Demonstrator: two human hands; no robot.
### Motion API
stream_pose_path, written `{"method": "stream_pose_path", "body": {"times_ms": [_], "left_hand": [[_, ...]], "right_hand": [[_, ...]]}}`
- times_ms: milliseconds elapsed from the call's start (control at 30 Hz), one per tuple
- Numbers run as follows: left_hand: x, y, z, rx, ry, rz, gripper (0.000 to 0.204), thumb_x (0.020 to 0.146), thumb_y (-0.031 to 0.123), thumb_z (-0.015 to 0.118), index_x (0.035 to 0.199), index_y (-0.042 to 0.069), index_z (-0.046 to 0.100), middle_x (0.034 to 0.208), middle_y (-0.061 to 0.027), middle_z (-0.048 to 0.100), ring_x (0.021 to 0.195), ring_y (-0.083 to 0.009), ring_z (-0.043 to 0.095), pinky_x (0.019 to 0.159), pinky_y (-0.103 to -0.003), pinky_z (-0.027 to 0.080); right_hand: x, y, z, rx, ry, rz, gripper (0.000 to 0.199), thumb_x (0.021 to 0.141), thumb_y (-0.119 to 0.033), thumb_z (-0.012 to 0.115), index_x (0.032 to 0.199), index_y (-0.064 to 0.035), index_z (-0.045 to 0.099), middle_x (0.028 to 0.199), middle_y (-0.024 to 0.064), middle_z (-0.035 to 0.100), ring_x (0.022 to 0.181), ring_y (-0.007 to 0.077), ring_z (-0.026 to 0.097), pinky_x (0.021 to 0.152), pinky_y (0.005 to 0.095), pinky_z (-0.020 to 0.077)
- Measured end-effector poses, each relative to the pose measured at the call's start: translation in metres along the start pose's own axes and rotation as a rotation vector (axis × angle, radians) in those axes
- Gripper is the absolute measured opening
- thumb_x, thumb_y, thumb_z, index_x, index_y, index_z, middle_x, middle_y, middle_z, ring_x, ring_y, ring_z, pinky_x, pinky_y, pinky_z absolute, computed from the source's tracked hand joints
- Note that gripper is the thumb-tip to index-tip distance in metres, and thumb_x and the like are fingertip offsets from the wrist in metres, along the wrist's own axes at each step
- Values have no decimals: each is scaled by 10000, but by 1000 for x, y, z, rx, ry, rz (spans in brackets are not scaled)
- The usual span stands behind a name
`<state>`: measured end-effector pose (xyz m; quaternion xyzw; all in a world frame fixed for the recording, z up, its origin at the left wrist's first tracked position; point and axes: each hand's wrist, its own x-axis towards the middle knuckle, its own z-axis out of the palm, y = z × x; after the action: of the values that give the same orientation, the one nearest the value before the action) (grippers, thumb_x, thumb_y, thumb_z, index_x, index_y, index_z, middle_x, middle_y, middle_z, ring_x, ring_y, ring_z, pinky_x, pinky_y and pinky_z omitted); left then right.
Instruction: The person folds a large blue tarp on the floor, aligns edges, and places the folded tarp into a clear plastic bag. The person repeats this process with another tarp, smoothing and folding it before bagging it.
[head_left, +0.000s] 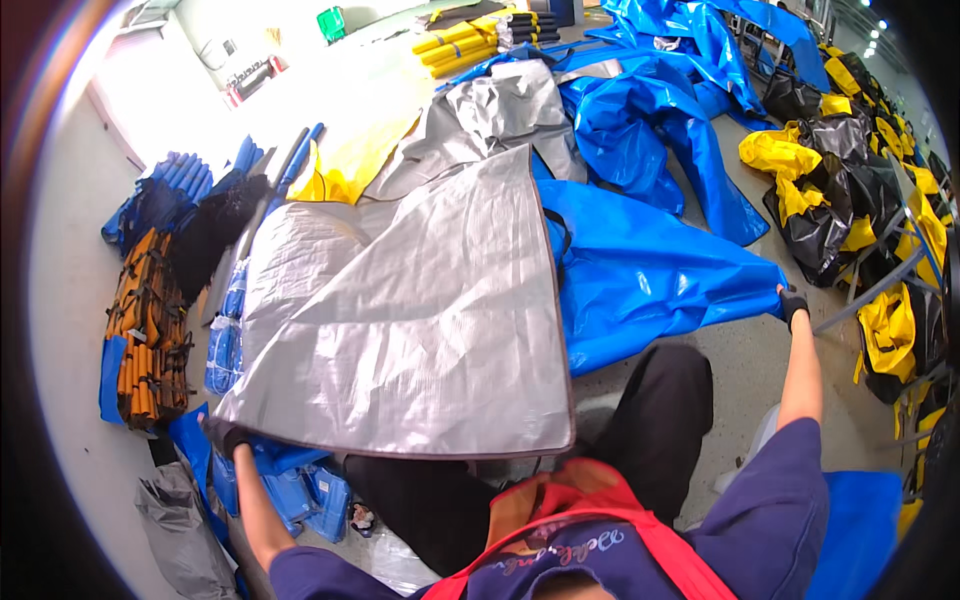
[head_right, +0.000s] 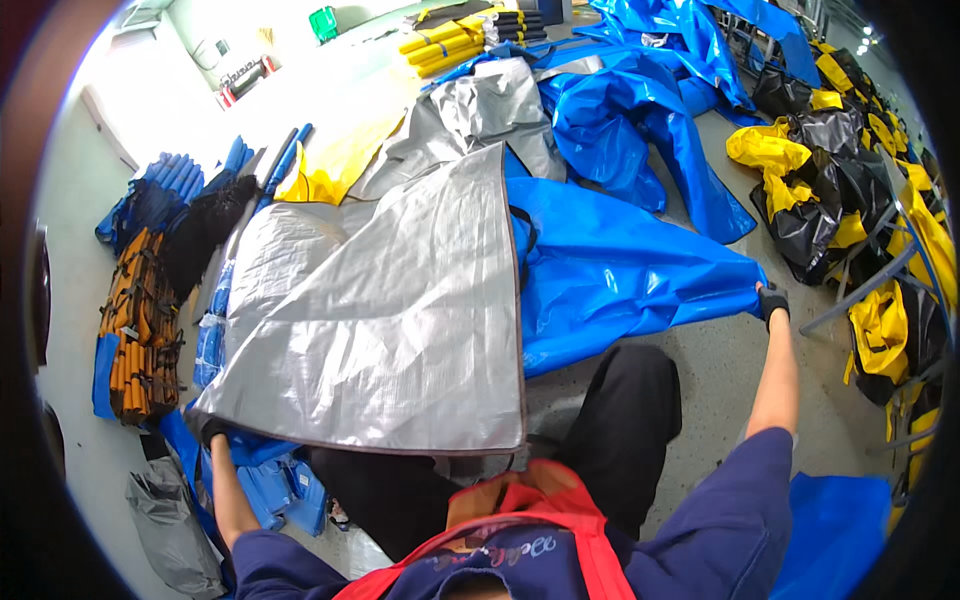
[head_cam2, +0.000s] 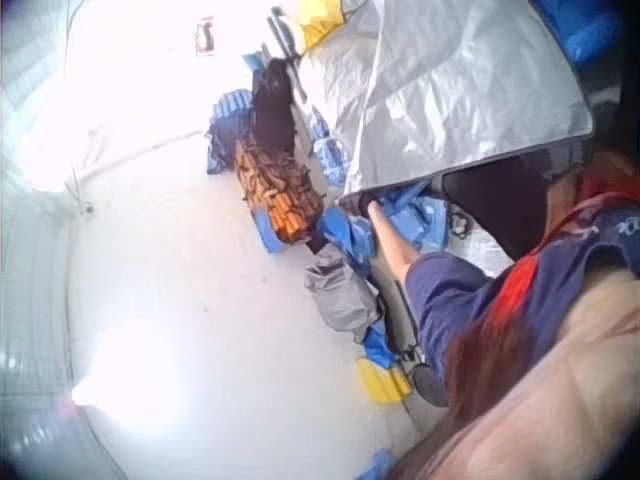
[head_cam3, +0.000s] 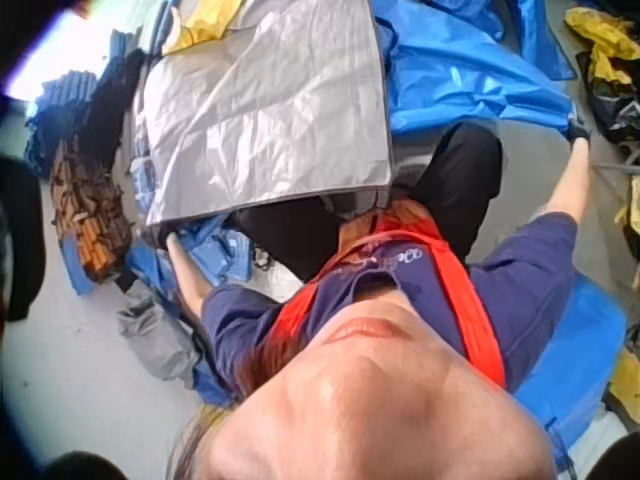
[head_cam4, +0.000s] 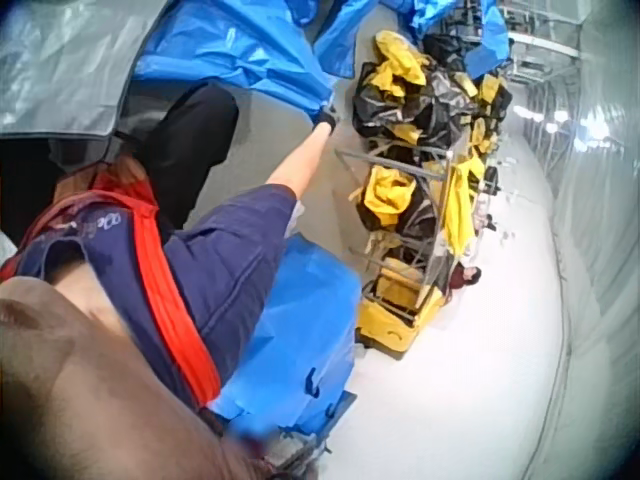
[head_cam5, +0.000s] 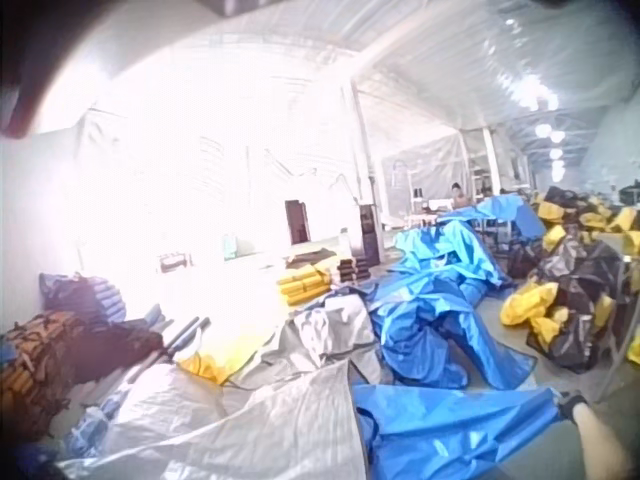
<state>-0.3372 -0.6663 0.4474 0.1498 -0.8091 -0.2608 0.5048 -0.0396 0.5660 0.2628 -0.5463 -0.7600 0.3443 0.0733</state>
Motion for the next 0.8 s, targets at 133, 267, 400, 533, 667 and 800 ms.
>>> {"method": "stream_pose_path", "body": {"times_ms": [133,267,400,533,667,800], "left_hand": [[-227,231,111,192,-458,942,838,709,344,711,1389,37,329,1409,-215,351,1308,-385,316,1102,-448,207],[-276,205,129,339,-1148,1279,1048,592,573,727,1412,82,296,1450,-226,269,1349,-403,227,1097,-540,143],[-393,202,125,87,-1670,1048,1088,570,582,721,1432,110,253,1461,-206,261,1363,-402,201,1084,-564,145],[-510,175,136,359,-1680,1280,1022,595,416,770,1443,233,229,1492,-138,216,1370,-362,207,1046,-604,195],[-523,187,179,359,-1761,1398,846,631,413,740,1377,296,358,1448,-79,322,1306,-330,318,1015,-570,260],[-511,154,209,244,-1856,1359,477,694,356,683,1150,245,601,1245,-56,550,1187,-268,465,973,-461,350]], "right_hand": [[-25,11,-48,56,36,32,891,722,-669,597,1342,-49,440,1285,194,515,1141,343,526,923,446,441],[-61,51,16,195,-264,22,1075,695,-792,501,1390,9,325,1312,211,472,1158,336,498,951,430,421],[-119,77,29,50,-524,-13,800,730,-524,711,1266,21,476,1140,113,577,984,208,547,855,349,444],[-84,179,-29,-136,-179,-55,622,687,-453,758,1055,35,636,939,137,655,786,217,615,723,343,503],[-77,196,-50,-911,144,272,649,720,-350,720,1276,-99,496,1226,170,563,1074,326,570,920,427,446],[-71,117,56,-818,130,-297,710,693,-304,700,1326,-136,425,1295,190,485,1219,345,443,1007,409,377]]}}
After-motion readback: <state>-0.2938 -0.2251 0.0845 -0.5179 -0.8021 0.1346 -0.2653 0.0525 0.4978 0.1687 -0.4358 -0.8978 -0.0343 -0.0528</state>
